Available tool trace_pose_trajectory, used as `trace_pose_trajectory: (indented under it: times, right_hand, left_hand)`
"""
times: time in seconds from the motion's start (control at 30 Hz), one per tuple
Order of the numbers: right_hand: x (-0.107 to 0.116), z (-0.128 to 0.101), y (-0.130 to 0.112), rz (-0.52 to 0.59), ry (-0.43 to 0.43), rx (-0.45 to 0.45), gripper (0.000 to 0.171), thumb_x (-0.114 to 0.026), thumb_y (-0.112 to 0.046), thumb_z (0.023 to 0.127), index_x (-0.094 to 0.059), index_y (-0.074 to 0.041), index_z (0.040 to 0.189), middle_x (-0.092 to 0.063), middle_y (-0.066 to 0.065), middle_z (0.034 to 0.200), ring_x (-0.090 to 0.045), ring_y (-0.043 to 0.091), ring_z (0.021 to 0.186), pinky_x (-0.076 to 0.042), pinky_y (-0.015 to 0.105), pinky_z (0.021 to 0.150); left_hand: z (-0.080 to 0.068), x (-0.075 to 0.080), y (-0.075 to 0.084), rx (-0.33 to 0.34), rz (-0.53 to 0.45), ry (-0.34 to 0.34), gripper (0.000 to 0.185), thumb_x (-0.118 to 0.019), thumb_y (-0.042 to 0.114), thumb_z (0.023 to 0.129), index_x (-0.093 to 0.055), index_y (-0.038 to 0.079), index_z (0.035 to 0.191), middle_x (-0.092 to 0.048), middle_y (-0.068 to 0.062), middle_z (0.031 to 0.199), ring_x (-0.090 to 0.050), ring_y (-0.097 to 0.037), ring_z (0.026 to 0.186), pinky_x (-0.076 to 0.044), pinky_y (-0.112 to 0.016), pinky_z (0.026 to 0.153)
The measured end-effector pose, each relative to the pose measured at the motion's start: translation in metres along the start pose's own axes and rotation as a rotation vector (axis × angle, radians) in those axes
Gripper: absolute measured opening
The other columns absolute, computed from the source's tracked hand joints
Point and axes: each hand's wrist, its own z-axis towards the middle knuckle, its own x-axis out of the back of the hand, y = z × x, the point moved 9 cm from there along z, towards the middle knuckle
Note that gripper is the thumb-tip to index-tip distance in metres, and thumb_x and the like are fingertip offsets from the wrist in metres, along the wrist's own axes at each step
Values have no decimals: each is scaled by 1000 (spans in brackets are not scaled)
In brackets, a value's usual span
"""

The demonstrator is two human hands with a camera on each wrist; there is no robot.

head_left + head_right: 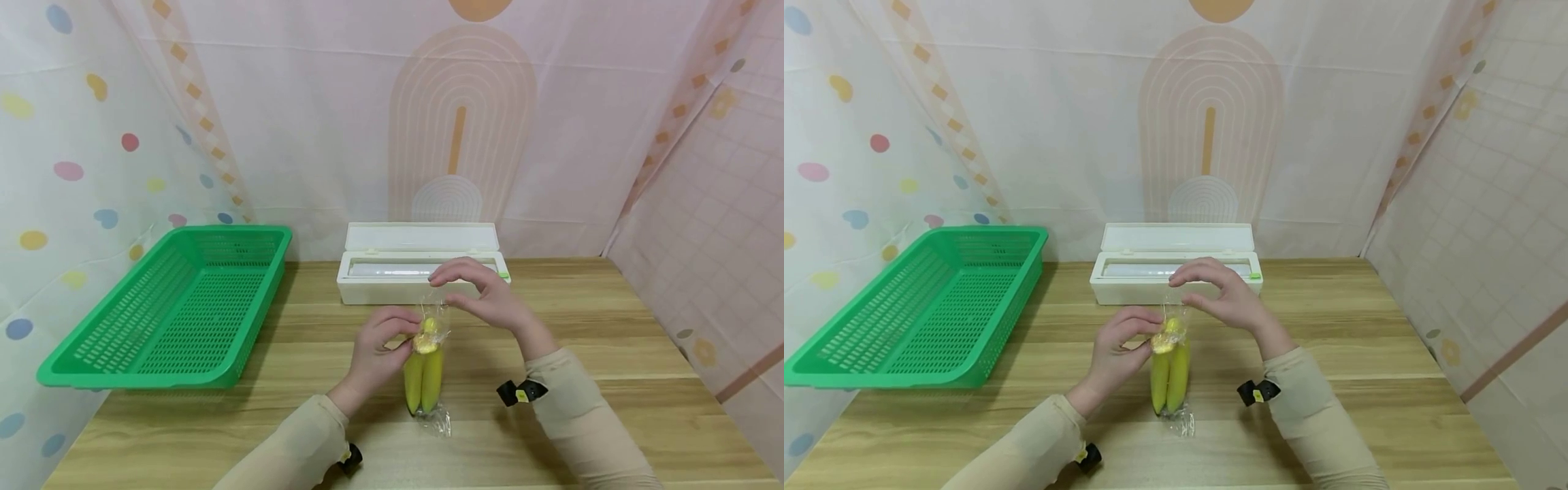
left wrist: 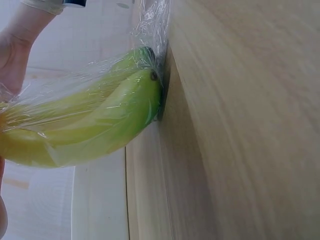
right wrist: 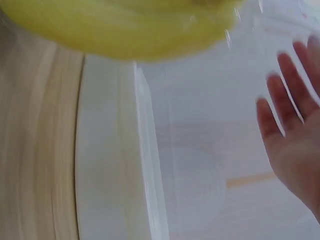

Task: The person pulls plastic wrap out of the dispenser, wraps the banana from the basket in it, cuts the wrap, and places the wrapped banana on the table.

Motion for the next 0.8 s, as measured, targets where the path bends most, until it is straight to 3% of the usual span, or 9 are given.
trace_pose_trajectory:
  times: [0.2, 0.43, 0.6, 0.8]
  right_hand:
    - [1, -7, 7, 91, -146, -13, 39, -69, 9, 86, -63, 1, 123, -58, 19, 133, -50, 23, 129, -37, 36, 110]
    - [-8, -4, 5, 8, -246, 54, 47, -64, 16, 86, -59, 1, 130, -55, 21, 138, -48, 27, 132, -40, 35, 109]
    - [-17, 3, -3, -46, -273, 115, 39, -66, 17, 84, -66, 3, 120, -64, 15, 125, -58, 28, 119, -47, 34, 102]
    - [-16, 6, -3, -46, -200, 111, 23, -69, 16, 82, -72, -1, 96, -70, 6, 96, -65, 24, 91, -55, 31, 82]
  left_hand:
    - [1, 0, 2, 2, -19, -11, 28, -71, -17, 67, -71, 4, 86, -69, -10, 96, -64, -27, 91, -52, -30, 89]
    - [1, -1, 3, -10, -46, -24, 29, -71, -17, 67, -71, 4, 87, -69, -11, 97, -64, -28, 91, -53, -31, 89]
    - [2, -1, 4, -18, -61, -20, 30, -71, -18, 67, -70, 3, 88, -68, -13, 99, -64, -29, 93, -52, -31, 90]
    - [1, -1, 3, -17, -85, -15, 31, -69, -20, 67, -70, 3, 88, -68, -15, 98, -64, -31, 93, -53, -31, 90]
